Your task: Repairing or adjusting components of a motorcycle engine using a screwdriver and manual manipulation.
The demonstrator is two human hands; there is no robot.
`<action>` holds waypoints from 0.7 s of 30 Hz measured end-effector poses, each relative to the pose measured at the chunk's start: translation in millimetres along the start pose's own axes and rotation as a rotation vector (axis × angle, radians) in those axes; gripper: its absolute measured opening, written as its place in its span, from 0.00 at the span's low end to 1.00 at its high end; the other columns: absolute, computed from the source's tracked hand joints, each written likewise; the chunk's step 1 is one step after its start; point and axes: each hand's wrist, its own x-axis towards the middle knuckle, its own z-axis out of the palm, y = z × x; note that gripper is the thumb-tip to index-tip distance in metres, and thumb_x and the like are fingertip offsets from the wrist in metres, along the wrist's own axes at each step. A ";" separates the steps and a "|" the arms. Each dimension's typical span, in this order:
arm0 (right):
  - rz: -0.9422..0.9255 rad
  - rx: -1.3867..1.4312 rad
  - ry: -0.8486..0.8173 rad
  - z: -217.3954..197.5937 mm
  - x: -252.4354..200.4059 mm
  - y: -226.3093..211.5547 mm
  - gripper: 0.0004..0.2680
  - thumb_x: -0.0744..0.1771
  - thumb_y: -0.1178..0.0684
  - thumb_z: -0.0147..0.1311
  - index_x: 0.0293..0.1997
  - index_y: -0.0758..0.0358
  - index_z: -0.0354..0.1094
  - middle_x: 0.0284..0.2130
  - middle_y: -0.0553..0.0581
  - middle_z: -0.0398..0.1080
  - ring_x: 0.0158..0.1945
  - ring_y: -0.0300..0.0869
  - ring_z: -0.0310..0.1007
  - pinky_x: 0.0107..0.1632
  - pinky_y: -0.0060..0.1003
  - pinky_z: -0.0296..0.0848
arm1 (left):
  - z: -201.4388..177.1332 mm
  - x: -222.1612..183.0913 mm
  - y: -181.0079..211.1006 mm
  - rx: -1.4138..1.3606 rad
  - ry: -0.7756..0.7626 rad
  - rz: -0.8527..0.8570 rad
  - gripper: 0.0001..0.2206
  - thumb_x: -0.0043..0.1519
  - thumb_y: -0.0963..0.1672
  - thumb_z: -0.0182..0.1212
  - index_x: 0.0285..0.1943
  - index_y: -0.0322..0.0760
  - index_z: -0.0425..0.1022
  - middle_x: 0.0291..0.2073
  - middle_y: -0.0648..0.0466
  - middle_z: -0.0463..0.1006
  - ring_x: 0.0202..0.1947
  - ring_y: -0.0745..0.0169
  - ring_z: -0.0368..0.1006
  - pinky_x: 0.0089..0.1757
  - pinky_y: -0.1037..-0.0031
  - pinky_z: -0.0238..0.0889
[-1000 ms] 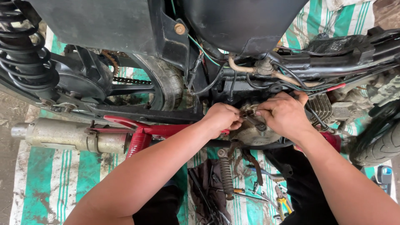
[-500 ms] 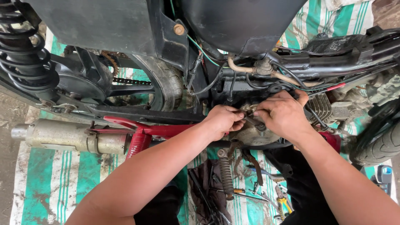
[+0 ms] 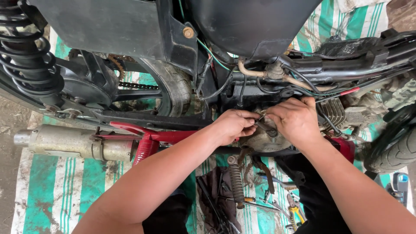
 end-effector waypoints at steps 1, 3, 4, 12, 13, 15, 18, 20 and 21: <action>-0.001 -0.001 0.001 1.5 -0.7 1.5 0.04 0.70 0.37 0.62 0.43 0.32 0.79 0.32 0.32 0.78 0.47 0.33 0.80 0.56 0.41 0.60 | -2.1 0.9 0.4 0.000 -0.001 0.002 0.13 0.71 0.37 0.61 0.64 0.34 0.84 0.41 0.41 0.86 0.37 0.60 0.85 0.44 0.69 0.88; -0.024 0.008 0.039 4.9 -1.8 4.4 0.04 0.71 0.36 0.61 0.44 0.32 0.79 0.31 0.33 0.78 0.46 0.34 0.80 0.55 0.40 0.60 | -6.6 2.8 1.3 0.033 -0.063 0.025 0.14 0.71 0.37 0.61 0.64 0.34 0.85 0.41 0.40 0.86 0.37 0.60 0.85 0.43 0.70 0.88; -0.024 0.007 0.039 6.2 -1.9 5.1 0.04 0.71 0.36 0.61 0.44 0.32 0.79 0.31 0.33 0.78 0.46 0.34 0.80 0.55 0.40 0.60 | -7.9 4.8 2.5 0.033 -0.064 0.026 0.14 0.71 0.37 0.61 0.64 0.34 0.85 0.41 0.40 0.86 0.37 0.60 0.85 0.43 0.70 0.88; -0.077 -0.078 0.218 -2.2 4.5 0.5 0.08 0.66 0.37 0.71 0.36 0.40 0.78 0.37 0.40 0.77 0.50 0.42 0.74 0.53 0.41 0.68 | -15.2 15.4 5.8 0.130 -0.189 -0.028 0.17 0.74 0.37 0.57 0.71 0.36 0.79 0.43 0.43 0.86 0.35 0.69 0.83 0.42 0.78 0.86; -0.078 -0.079 0.220 -1.8 6.8 2.0 0.08 0.66 0.37 0.71 0.36 0.40 0.78 0.37 0.40 0.77 0.50 0.42 0.74 0.53 0.41 0.68 | -14.4 17.7 7.5 0.131 -0.189 -0.026 0.17 0.74 0.37 0.57 0.71 0.36 0.79 0.43 0.43 0.86 0.35 0.69 0.83 0.42 0.78 0.86; -0.155 0.024 0.209 -0.3 9.2 3.3 0.07 0.66 0.45 0.73 0.34 0.50 0.78 0.31 0.46 0.75 0.41 0.45 0.77 0.50 0.40 0.74 | -13.3 20.6 8.1 0.105 -0.168 -0.047 0.18 0.72 0.37 0.59 0.72 0.35 0.78 0.43 0.40 0.86 0.35 0.67 0.84 0.42 0.77 0.86; -0.075 0.029 0.167 -13.9 6.6 -13.2 0.07 0.61 0.52 0.75 0.38 0.52 0.80 0.34 0.51 0.76 0.42 0.50 0.77 0.50 0.43 0.76 | -12.1 26.0 1.2 0.112 -0.105 -0.065 0.16 0.72 0.38 0.60 0.68 0.39 0.82 0.42 0.41 0.87 0.34 0.67 0.83 0.39 0.76 0.86; -0.018 0.046 0.153 -17.3 0.2 -26.2 0.06 0.62 0.52 0.73 0.39 0.50 0.81 0.35 0.48 0.76 0.42 0.48 0.77 0.49 0.41 0.77 | -8.6 39.4 -11.0 0.110 -0.065 -0.058 0.15 0.72 0.38 0.60 0.67 0.39 0.83 0.41 0.43 0.86 0.33 0.67 0.83 0.38 0.76 0.86; 0.038 0.065 0.138 -18.6 -2.4 -33.5 0.06 0.63 0.51 0.72 0.40 0.47 0.81 0.35 0.46 0.75 0.43 0.47 0.78 0.49 0.40 0.77 | -7.8 45.5 -16.9 0.107 -0.023 -0.051 0.15 0.72 0.38 0.60 0.66 0.39 0.84 0.40 0.45 0.86 0.33 0.66 0.83 0.37 0.76 0.86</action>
